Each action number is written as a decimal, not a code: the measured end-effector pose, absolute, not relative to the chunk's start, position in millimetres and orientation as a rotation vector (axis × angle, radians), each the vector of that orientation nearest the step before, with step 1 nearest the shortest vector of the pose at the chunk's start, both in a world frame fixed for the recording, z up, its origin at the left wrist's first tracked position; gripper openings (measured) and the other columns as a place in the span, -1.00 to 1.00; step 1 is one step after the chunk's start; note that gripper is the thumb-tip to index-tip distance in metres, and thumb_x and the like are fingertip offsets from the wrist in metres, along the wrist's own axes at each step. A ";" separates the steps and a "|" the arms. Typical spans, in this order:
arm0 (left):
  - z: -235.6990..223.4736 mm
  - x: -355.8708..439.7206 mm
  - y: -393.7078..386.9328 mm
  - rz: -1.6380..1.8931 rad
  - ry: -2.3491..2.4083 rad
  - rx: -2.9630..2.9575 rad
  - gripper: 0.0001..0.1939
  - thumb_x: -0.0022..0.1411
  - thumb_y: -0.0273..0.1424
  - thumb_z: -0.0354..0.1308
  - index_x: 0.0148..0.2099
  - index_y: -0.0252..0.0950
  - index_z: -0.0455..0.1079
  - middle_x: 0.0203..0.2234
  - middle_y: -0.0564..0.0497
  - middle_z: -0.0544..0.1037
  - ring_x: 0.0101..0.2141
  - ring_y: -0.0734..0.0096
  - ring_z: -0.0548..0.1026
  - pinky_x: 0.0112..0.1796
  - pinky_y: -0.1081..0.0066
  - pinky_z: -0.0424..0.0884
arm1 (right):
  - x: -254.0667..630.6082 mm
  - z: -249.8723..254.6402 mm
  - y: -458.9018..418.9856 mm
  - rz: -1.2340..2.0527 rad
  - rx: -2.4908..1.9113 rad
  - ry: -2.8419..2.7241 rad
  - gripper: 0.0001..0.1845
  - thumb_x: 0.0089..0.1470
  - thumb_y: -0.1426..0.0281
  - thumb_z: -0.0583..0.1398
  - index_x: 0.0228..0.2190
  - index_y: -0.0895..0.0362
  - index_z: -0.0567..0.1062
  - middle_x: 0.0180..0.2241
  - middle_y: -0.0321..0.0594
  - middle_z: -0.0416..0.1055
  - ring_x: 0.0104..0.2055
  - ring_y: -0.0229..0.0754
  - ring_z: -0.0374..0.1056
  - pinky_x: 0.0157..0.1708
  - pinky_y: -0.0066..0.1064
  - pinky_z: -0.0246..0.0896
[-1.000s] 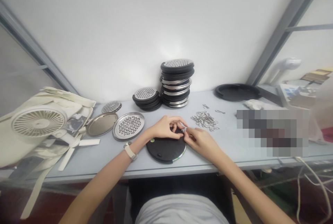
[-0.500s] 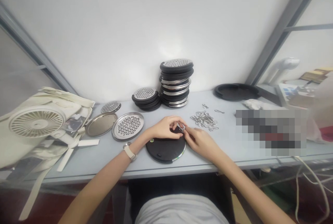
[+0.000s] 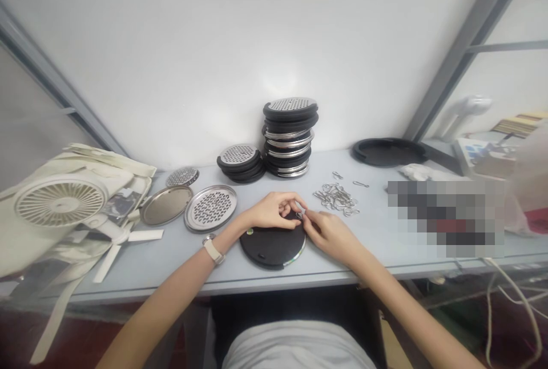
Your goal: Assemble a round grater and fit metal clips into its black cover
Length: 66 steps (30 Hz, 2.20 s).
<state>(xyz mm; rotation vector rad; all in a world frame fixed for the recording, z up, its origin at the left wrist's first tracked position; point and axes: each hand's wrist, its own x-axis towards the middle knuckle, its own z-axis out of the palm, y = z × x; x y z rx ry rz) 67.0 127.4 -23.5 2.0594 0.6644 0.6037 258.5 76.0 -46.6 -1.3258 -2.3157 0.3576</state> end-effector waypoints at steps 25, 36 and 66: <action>-24.1 67.4 128.2 0.587 0.683 2.120 -0.61 -0.05 -0.49 0.20 -0.09 -0.31 0.38 -0.32 0.03 0.44 -0.52 0.66 0.23 -0.49 0.58 0.22 | 259.1 -44.6 74.0 0.357 -1.272 -2.319 -0.71 0.18 0.36 -0.03 -0.53 0.11 0.34 -0.61 -0.27 0.34 -0.58 -0.24 0.22 -0.53 -0.45 0.03; -22.2 67.6 127.0 0.600 0.700 2.127 -0.62 -0.05 -0.48 0.22 -0.10 -0.31 0.39 -0.34 0.04 0.43 -0.52 0.65 0.23 -0.48 0.58 0.23 | 259.8 -46.0 75.0 0.346 -1.263 -2.318 -0.70 0.19 0.35 -0.03 -0.53 0.10 0.35 -0.61 -0.26 0.34 -0.58 -0.23 0.23 -0.52 -0.44 0.05; -22.7 67.0 126.5 0.612 0.678 2.085 -0.61 -0.05 -0.51 0.21 -0.09 -0.31 0.39 -0.38 0.07 0.42 -0.52 0.68 0.28 -0.44 0.58 0.25 | 258.6 -45.3 73.6 0.337 -1.296 -2.329 -0.71 0.19 0.34 -0.04 -0.52 0.11 0.33 -0.60 -0.28 0.32 -0.57 -0.23 0.24 -0.52 -0.45 0.05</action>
